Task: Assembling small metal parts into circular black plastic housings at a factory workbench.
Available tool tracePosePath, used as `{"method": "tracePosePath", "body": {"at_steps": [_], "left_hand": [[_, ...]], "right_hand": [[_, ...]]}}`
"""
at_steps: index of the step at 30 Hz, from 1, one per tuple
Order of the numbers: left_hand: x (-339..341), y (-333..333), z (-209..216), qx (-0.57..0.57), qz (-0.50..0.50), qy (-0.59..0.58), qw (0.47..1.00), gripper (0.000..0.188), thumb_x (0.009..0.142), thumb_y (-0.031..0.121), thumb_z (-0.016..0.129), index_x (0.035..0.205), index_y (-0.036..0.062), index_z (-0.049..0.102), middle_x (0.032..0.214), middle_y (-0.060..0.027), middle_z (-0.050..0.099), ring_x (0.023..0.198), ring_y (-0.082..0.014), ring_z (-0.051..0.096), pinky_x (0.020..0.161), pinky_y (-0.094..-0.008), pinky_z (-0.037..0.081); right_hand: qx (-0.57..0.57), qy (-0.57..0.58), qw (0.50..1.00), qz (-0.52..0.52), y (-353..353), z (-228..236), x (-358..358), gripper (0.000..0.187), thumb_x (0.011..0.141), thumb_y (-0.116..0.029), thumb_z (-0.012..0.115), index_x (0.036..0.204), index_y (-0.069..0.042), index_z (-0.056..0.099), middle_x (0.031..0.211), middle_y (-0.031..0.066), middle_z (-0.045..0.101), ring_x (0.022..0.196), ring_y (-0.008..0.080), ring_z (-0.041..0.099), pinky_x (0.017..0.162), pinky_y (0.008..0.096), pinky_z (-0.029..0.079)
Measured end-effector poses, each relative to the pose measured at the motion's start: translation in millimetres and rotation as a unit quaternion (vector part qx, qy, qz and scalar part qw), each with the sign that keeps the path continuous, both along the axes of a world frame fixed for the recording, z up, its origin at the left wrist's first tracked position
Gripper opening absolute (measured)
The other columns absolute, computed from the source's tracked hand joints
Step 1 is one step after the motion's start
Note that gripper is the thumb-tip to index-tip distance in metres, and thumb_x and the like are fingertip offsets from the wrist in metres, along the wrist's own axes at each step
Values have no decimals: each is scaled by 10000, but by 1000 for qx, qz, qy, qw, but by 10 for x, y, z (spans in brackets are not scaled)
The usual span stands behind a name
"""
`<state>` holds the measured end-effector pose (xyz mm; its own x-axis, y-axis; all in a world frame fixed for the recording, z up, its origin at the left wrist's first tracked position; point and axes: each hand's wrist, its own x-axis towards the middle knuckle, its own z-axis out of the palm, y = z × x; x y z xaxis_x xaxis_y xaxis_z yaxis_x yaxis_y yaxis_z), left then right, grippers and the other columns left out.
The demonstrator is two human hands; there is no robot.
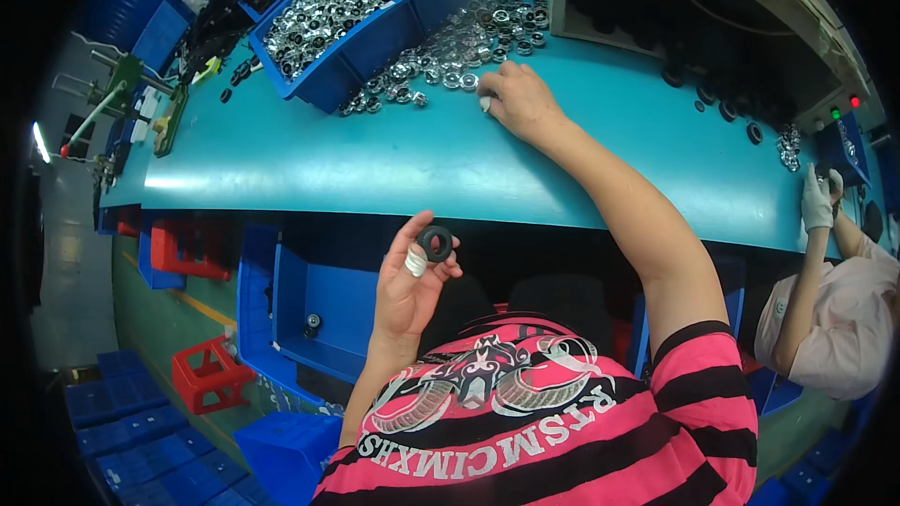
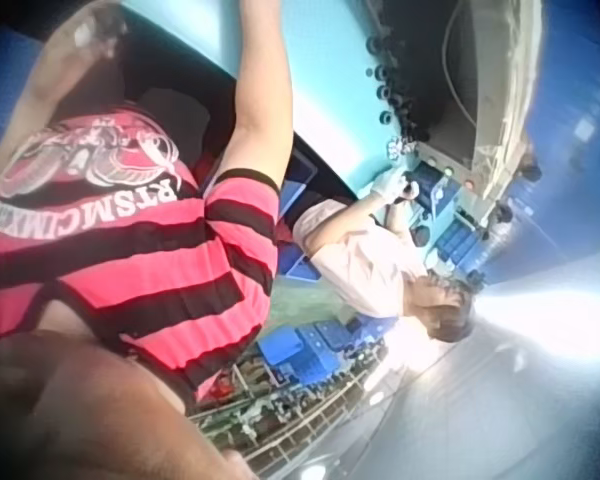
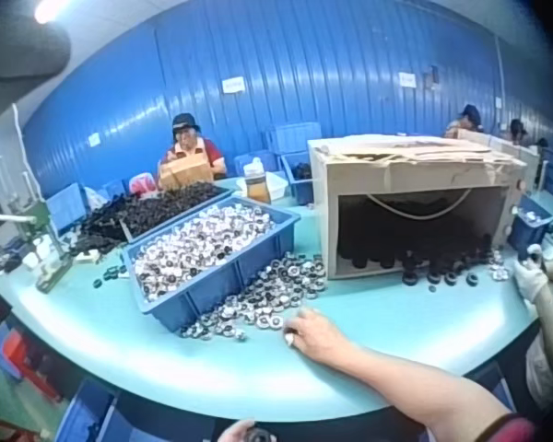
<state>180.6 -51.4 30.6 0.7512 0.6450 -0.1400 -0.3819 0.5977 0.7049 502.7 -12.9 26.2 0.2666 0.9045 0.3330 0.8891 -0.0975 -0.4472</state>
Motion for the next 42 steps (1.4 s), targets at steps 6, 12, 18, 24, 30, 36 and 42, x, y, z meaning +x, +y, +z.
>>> {"method": "tracePosePath", "body": {"at_steps": [6, 12, 18, 24, 30, 36, 42], "left_hand": [[71, -41, 82, 314, 85, 208, 922, 535, 847, -43, 799, 1341, -3, 597, 1130, -60, 567, 961, -133, 632, 830, -278, 560], [89, -90, 198, 435, 92, 309, 841, 503, 807, -29, 836, 1270, -12, 639, 1148, -39, 528, 937, -118, 629, 813, -260, 541], [116, -63, 48, 221, 25, 167, 961, 506, 895, 19, 784, 1364, -21, 596, 1201, -75, 628, 1031, -162, 655, 901, -297, 548], [151, -109, -20, 12, -63, 21, 998, 591, 991, 173, 736, 1502, -14, 503, 1345, -145, 657, 1255, -242, 633, 1060, -407, 532], [158, -108, -61, -43, -77, -11, 996, 585, 1008, 157, 708, 1523, -6, 481, 1405, -157, 620, 1315, -251, 599, 1099, -424, 507], [222, -167, -9, -4, -29, 36, 999, 621, 971, 111, 740, 1505, -45, 463, 1309, -138, 658, 1204, -230, 658, 1050, -374, 544], [194, -125, -180, 31, -36, 82, 995, 615, 948, 83, 765, 1483, -37, 487, 1279, -118, 661, 1166, -182, 650, 1001, -324, 545]], "right_hand": [[-4, 170, 984, 46, -559, 182, -227, 284, 880, -154, 765, 1155, -93, 726, 1011, 77, 638, 839, 192, 619, 772, 352, 527], [29, 366, 925, 99, -1135, 218, -731, 337, 838, -141, 798, 1162, -85, 725, 1070, 56, 643, 903, 161, 643, 810, 314, 531], [25, 499, 862, 91, -1459, 160, -1088, 355, 834, -47, 807, 1175, -45, 706, 1086, 37, 628, 892, 92, 638, 790, 254, 542], [34, 570, 817, 82, -1530, 192, -1193, 329, 832, -24, 826, 1140, -24, 710, 1079, 64, 652, 874, 100, 664, 779, 254, 564], [113, 462, 875, 92, -1530, 234, -1182, 327, 827, -42, 834, 1134, -20, 723, 1084, 64, 635, 877, 123, 685, 749, 260, 574], [31, 327, 938, 109, -1535, 405, -1177, 382, 793, 10, 801, 1159, -43, 706, 1054, 84, 611, 825, 175, 690, 710, 286, 589], [33, 338, 937, 83, -1475, 325, -1213, 267, 792, 58, 748, 1032, -40, 686, 976, 87, 640, 775, 189, 699, 675, 311, 592]]}}
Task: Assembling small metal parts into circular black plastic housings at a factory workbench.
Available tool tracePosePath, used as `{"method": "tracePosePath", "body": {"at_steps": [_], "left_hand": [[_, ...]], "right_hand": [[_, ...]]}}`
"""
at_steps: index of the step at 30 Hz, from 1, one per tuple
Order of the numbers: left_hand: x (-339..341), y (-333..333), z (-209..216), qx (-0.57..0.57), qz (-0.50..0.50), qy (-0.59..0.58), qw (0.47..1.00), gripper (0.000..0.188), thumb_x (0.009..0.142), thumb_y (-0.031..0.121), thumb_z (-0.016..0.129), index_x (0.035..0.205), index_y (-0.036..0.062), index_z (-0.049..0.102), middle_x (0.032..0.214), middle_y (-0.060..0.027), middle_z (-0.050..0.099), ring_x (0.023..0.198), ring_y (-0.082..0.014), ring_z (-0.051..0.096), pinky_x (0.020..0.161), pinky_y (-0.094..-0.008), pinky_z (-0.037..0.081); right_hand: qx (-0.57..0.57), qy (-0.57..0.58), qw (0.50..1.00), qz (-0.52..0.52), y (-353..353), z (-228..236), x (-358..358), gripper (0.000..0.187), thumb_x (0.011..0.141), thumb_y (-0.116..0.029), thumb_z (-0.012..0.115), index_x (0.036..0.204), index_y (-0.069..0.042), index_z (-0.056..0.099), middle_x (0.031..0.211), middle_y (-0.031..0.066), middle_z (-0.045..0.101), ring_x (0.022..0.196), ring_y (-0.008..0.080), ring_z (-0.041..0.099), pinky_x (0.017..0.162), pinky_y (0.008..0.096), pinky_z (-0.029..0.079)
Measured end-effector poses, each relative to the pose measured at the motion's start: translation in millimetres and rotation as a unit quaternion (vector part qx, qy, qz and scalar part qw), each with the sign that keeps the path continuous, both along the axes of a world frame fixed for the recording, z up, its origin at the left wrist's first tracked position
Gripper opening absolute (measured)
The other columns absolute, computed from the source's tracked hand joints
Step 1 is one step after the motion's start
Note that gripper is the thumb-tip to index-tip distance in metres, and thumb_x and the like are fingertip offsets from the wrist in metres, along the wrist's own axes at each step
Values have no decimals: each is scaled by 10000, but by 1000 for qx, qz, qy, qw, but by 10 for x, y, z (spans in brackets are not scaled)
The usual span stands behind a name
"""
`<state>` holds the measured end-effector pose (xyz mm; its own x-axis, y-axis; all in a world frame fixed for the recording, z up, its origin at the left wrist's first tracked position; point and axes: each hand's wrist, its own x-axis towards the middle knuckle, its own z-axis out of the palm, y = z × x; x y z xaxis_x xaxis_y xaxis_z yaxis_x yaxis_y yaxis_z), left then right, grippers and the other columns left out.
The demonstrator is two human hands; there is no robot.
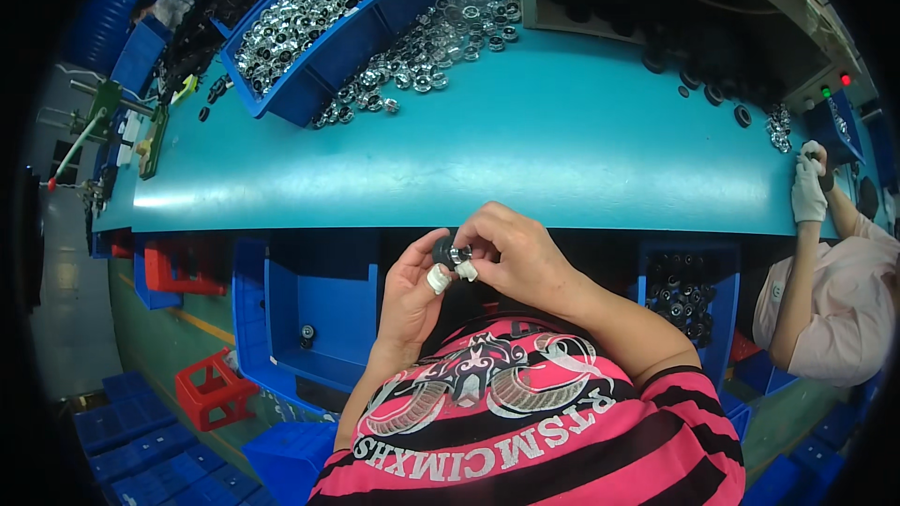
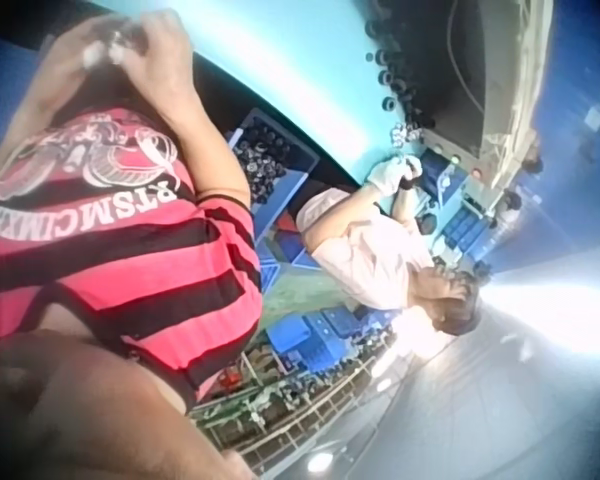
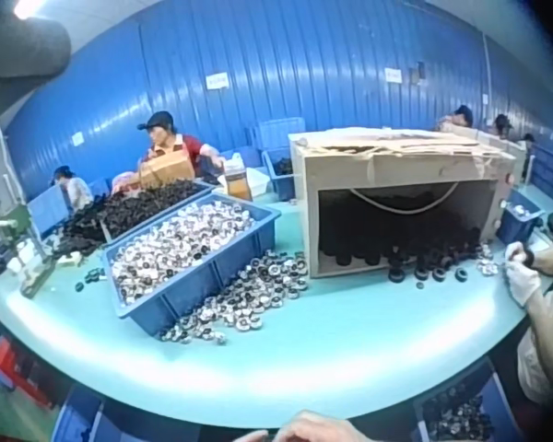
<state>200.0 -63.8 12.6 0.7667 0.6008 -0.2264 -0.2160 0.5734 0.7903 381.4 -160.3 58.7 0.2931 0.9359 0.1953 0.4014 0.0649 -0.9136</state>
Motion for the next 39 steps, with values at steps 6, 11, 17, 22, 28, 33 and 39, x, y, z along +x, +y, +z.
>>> {"method": "tracePosePath", "body": {"at_steps": [6, 11, 17, 22, 28, 33, 39], "left_hand": [[23, -24, 39, -36, -4, 2, 999, 572, 998, 145, 715, 1498, -22, 495, 1298, -74, 654, 1170, -157, 635, 1005, -309, 518], [9, -36, 28, -43, 1, -22, 999, 539, 1035, 164, 655, 1512, -21, 484, 1330, -66, 634, 1196, -151, 616, 1024, -323, 504], [11, -43, 25, -50, 9, -37, 998, 529, 1041, 158, 644, 1509, -26, 479, 1320, -74, 635, 1190, -156, 619, 1024, -332, 505], [42, -90, -43, 90, 18, 28, 995, 430, 1057, 163, 632, 1431, -21, 530, 1280, -85, 648, 1137, -159, 641, 986, -313, 519], [13, -5, -58, 25, 48, -32, 998, 348, 1053, 165, 643, 1341, -16, 572, 1165, -138, 703, 987, -189, 703, 835, -328, 601], [0, -19, -4, 38, 56, -40, 997, 342, 1030, 137, 668, 1323, -25, 597, 1098, -170, 731, 948, -211, 726, 805, -335, 618], [29, -47, -56, 98, 93, -33, 990, 330, 1001, 110, 704, 1296, -18, 629, 1087, -126, 724, 958, -193, 718, 855, -303, 581]], "right_hand": [[53, -45, 997, -35, 9, -116, -88, 232, 780, 50, 756, 986, -39, 698, 976, 81, 680, 761, 181, 712, 643, 304, 585], [84, -29, 995, -40, 33, -177, -110, 240, 779, 40, 765, 994, -45, 702, 992, 88, 684, 773, 181, 717, 645, 300, 587], [105, -34, 993, -31, 33, -274, -145, 316, 778, 33, 772, 1069, -54, 686, 1030, 96, 679, 799, 197, 716, 676, 317, 594], [129, -142, 981, -26, 36, -278, -254, 360, 773, 36, 772, 1110, -53, 683, 1055, 102, 673, 867, 224, 708, 716, 344, 603], [64, 34, 997, -25, -11, -152, -128, 431, 844, -36, 799, 1260, -35, 687, 1093, 95, 674, 905, 179, 697, 781, 306, 596], [-25, 102, 994, 15, -16, -201, -92, 379, 904, -103, 782, 1265, -25, 695, 1128, 101, 688, 924, 178, 702, 830, 306, 583], [30, 55, 998, -1, 10, -216, -227, 328, 817, -85, 808, 1139, -46, 763, 1044, 96, 724, 912, 230, 714, 797, 346, 578]]}}
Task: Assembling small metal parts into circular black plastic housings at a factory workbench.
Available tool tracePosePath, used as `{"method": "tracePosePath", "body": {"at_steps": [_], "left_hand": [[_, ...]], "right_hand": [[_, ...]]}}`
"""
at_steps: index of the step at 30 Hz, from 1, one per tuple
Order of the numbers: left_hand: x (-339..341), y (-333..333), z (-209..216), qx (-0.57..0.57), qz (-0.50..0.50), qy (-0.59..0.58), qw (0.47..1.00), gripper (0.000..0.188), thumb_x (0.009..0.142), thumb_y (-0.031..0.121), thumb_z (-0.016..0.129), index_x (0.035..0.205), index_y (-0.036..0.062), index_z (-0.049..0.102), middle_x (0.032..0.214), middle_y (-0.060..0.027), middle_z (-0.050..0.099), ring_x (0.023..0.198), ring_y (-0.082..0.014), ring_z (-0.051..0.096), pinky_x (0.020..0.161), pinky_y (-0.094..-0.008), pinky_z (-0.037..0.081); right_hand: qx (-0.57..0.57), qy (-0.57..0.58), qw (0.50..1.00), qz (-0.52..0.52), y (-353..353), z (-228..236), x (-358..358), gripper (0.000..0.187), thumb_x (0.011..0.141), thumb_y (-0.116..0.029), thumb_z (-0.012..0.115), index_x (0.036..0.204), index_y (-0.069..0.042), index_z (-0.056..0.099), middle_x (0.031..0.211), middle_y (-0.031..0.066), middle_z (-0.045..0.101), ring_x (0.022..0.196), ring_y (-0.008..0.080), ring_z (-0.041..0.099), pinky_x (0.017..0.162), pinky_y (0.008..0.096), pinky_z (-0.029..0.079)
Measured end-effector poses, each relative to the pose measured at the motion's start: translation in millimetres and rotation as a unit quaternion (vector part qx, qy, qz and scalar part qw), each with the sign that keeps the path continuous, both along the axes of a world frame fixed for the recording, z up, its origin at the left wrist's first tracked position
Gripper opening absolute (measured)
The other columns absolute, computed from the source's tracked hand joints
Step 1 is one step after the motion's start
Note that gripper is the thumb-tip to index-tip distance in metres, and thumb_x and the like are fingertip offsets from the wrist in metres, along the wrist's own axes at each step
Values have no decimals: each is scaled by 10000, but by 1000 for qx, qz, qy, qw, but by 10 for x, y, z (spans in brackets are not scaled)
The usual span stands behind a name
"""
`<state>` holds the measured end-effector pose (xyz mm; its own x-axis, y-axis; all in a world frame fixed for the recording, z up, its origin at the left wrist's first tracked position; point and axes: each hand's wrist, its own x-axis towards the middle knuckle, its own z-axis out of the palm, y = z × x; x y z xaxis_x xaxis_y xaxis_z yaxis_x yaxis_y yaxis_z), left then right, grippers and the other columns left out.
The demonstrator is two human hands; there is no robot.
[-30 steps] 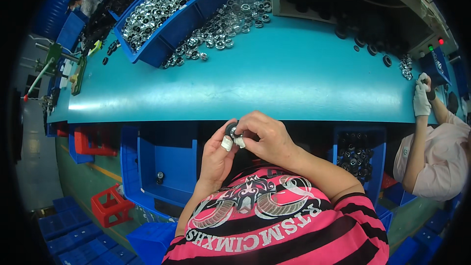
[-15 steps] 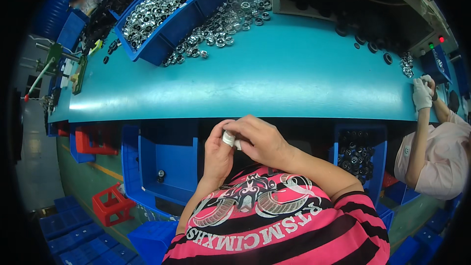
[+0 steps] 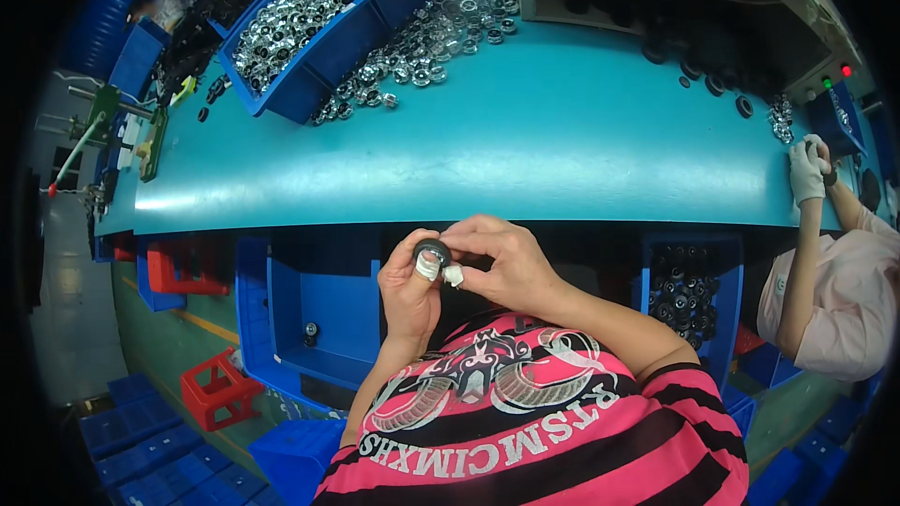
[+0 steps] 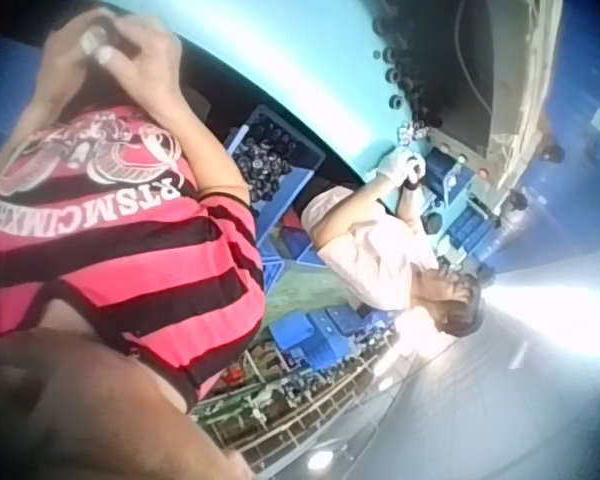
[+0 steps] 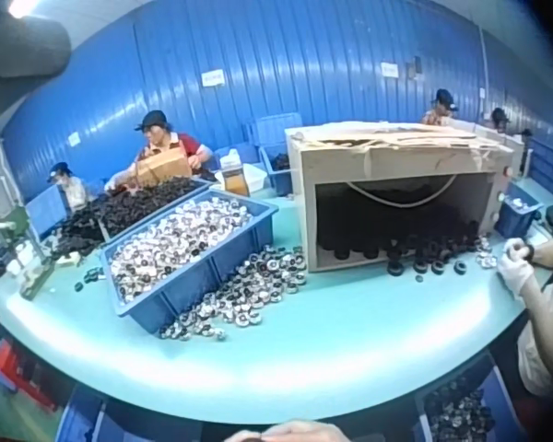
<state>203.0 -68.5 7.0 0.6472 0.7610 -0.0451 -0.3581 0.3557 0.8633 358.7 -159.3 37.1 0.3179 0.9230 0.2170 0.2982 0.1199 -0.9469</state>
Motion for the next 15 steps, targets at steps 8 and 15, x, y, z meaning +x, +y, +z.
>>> {"method": "tracePosePath", "body": {"at_steps": [8, 15], "left_hand": [[101, -54, -43, 170, 86, 83, 978, 227, 1037, 107, 657, 1236, 3, 623, 1038, -52, 666, 863, -122, 648, 790, -274, 547], [35, 34, -4, 37, -16, 53, 998, 252, 1073, 162, 607, 1283, 23, 590, 1022, -79, 664, 761, -132, 663, 610, -261, 569]], "right_hand": [[61, -92, 990, -87, 22, 25, -94, 370, 745, -41, 796, 1114, -67, 790, 1057, 76, 735, 970, 265, 689, 829, 365, 564], [4, -18, 998, -64, 54, 10, -45, 336, 787, -19, 788, 1119, -69, 801, 1032, 88, 728, 893, 211, 701, 776, 339, 564]]}}
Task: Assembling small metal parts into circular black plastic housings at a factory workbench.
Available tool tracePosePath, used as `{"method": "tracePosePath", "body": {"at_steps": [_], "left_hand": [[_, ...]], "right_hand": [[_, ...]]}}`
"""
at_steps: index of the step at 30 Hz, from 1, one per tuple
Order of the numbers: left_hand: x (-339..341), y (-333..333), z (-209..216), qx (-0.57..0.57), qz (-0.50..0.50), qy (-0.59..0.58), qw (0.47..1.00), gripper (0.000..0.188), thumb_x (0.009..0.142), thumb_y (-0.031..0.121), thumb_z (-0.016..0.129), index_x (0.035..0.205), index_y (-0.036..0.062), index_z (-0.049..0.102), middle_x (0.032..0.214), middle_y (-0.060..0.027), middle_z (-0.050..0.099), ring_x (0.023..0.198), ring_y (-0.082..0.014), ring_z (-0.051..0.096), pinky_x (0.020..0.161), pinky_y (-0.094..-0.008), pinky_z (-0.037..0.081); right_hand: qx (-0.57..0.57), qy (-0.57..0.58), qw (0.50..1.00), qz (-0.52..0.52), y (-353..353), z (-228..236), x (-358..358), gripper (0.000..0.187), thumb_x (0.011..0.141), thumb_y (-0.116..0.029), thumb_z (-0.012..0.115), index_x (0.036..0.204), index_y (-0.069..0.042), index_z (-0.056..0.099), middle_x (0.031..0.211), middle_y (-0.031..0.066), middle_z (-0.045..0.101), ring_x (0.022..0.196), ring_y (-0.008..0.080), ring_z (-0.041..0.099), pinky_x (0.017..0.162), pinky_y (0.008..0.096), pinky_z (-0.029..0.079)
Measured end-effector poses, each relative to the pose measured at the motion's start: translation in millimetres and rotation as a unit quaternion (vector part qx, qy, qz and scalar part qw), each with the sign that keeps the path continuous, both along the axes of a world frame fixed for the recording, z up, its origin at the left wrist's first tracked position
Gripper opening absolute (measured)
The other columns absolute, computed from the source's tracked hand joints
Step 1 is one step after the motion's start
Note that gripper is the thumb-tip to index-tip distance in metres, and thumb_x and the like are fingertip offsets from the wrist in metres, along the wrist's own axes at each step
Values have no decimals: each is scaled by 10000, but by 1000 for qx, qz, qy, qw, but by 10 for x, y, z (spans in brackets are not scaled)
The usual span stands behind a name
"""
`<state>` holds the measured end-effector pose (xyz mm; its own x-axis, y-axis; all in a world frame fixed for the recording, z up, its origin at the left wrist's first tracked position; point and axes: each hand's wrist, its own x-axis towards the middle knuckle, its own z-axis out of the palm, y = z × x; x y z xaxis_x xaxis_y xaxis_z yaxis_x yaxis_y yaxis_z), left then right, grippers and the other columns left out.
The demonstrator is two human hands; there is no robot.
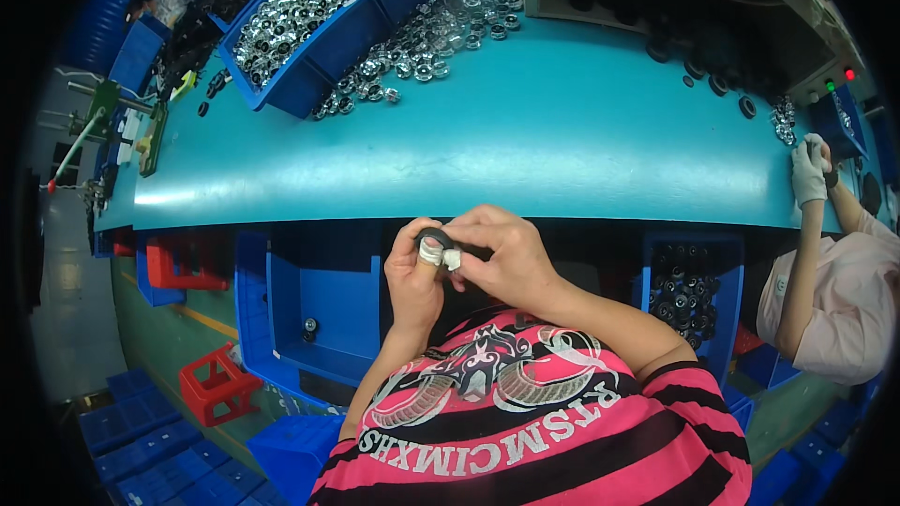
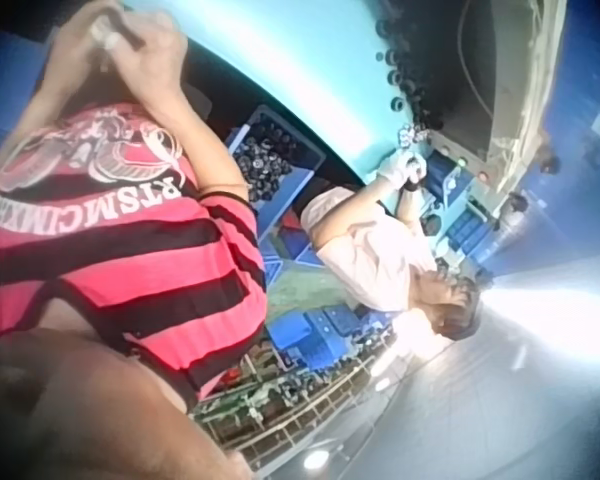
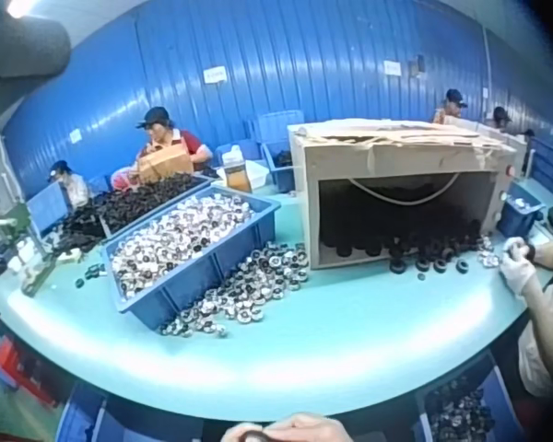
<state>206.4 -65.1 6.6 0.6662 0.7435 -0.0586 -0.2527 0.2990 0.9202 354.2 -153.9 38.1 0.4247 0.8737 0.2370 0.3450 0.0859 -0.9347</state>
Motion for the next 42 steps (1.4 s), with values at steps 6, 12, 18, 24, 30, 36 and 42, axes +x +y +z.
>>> {"method": "tracePosePath", "body": {"at_steps": [6, 12, 18, 24, 30, 36, 42], "left_hand": [[47, 17, 20, -27, -17, 21, 999, 283, 1086, 205, 588, 1314, 38, 566, 955, -85, 683, 658, -148, 668, 520, -274, 577], [68, 7, 26, 16, 14, 70, 997, 222, 1082, 167, 588, 1273, 59, 614, 907, -50, 675, 578, -79, 575, 451, -220, 468], [77, 70, 184, -46, -82, 62, 994, 387, 1063, 111, 595, 1441, 58, 535, 1009, -66, 675, 683, -85, 600, 533, -232, 503], [71, -24, 373, 77, -121, 134, 981, 589, 1039, 35, 586, 1593, 63, 386, 1183, -97, 656, 849, -101, 634, 696, -245, 560], [71, -79, 336, 232, -80, 166, 955, 494, 1035, 6, 578, 1518, 39, 477, 1121, -84, 696, 854, -102, 671, 693, -254, 582], [72, -72, 329, 260, -65, 177, 947, 452, 1035, 29, 604, 1478, 35, 515, 1070, -77, 711, 876, -109, 699, 675, -251, 591], [48, -22, 326, 62, -92, 93, 989, 514, 1022, 35, 634, 1508, 0, 472, 1102, -102, 690, 832, -122, 676, 660, -259, 584]], "right_hand": [[-44, 91, 995, 10, -32, -73, 108, 313, 843, -30, 799, 1154, -68, 805, 877, 68, 715, 767, 125, 667, 682, 273, 522], [-37, 85, 996, -19, -31, -14, 9, 314, 838, -38, 821, 1151, -66, 806, 832, 63, 698, 754, 114, 657, 668, 267, 512], [-111, 276, 955, 1, -58, 2, 166, 299, 885, -47, 760, 1183, -16, 777, 932, 47, 737, 766, 78, 666, 683, 249, 542], [-140, 292, 946, 18, -69, 12, 227, 284, 903, -66, 701, 1178, 1, 736, 968, 40, 742, 758, 62, 664, 672, 222, 549], [-123, 361, 923, 58, -13, -91, 241, 232, 927, -68, 673, 1146, 3, 704, 954, 57, 733, 774, 86, 683, 675, 238, 570], [-110, 393, 911, 61, 0, -144, 206, 197, 957, -70, 659, 1133, 7, 703, 958, 69, 732, 795, 102, 695, 681, 248, 588], [-128, 429, 890, 82, -14, -55, 306, 245, 982, -70, 644, 1195, 34, 704, 989, 92, 735, 825, 128, 712, 735, 265, 622]]}}
